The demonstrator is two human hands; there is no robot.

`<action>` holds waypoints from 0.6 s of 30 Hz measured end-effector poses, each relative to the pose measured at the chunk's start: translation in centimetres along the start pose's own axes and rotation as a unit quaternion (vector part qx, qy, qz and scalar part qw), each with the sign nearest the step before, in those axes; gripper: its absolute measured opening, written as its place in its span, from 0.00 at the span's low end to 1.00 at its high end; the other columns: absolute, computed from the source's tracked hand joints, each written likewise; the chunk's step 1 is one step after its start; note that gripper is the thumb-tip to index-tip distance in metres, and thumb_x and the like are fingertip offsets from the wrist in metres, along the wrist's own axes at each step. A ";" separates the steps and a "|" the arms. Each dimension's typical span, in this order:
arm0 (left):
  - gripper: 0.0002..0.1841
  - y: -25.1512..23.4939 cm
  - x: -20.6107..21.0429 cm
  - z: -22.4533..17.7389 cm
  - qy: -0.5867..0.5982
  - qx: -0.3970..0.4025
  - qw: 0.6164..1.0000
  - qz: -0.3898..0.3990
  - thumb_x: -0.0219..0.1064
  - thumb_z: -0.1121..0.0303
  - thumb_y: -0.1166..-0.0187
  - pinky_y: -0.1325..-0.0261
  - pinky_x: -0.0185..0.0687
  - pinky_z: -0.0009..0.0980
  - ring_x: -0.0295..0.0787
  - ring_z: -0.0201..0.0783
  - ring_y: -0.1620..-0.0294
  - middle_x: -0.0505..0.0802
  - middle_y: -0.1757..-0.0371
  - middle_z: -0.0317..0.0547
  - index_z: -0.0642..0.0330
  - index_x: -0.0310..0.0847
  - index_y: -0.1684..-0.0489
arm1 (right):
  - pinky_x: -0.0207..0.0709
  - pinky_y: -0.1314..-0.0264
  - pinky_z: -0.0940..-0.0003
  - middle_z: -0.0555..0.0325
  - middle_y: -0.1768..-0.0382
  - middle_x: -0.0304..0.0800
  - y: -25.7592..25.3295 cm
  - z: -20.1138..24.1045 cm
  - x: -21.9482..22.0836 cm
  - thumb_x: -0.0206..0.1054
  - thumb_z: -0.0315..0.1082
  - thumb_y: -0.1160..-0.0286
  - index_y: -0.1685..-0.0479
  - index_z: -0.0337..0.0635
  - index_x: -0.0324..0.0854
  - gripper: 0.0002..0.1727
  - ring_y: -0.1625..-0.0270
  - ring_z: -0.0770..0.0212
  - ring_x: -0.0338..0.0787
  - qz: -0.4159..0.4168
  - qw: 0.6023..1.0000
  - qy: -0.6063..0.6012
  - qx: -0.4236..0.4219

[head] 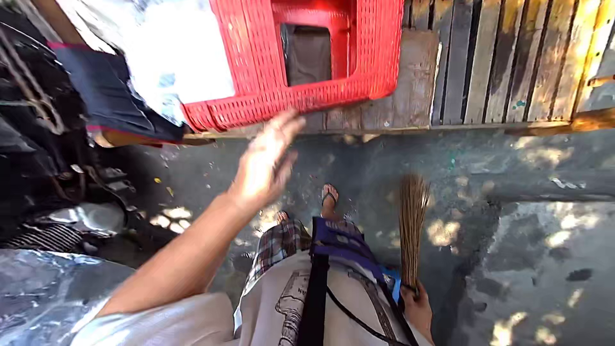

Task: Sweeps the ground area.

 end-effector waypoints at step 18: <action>0.04 29.8 11.8 -3.9 0.411 -0.108 0.894 0.145 0.67 0.70 0.26 0.13 0.63 0.48 0.84 0.32 0.29 0.94 0.42 0.32 0.50 0.88 0.67 | 0.75 0.20 0.54 0.44 0.23 0.80 -3.2 10.4 23.0 0.62 0.35 0.17 0.10 0.45 0.63 0.33 0.24 0.55 0.83 0.409 0.866 0.258 -0.124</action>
Point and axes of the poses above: each hand's wrist, its own y-axis away from the middle knuckle, its own x-axis out of the palm, z = x × y, the point moved 7 cm from there along -y, towards the middle knuckle
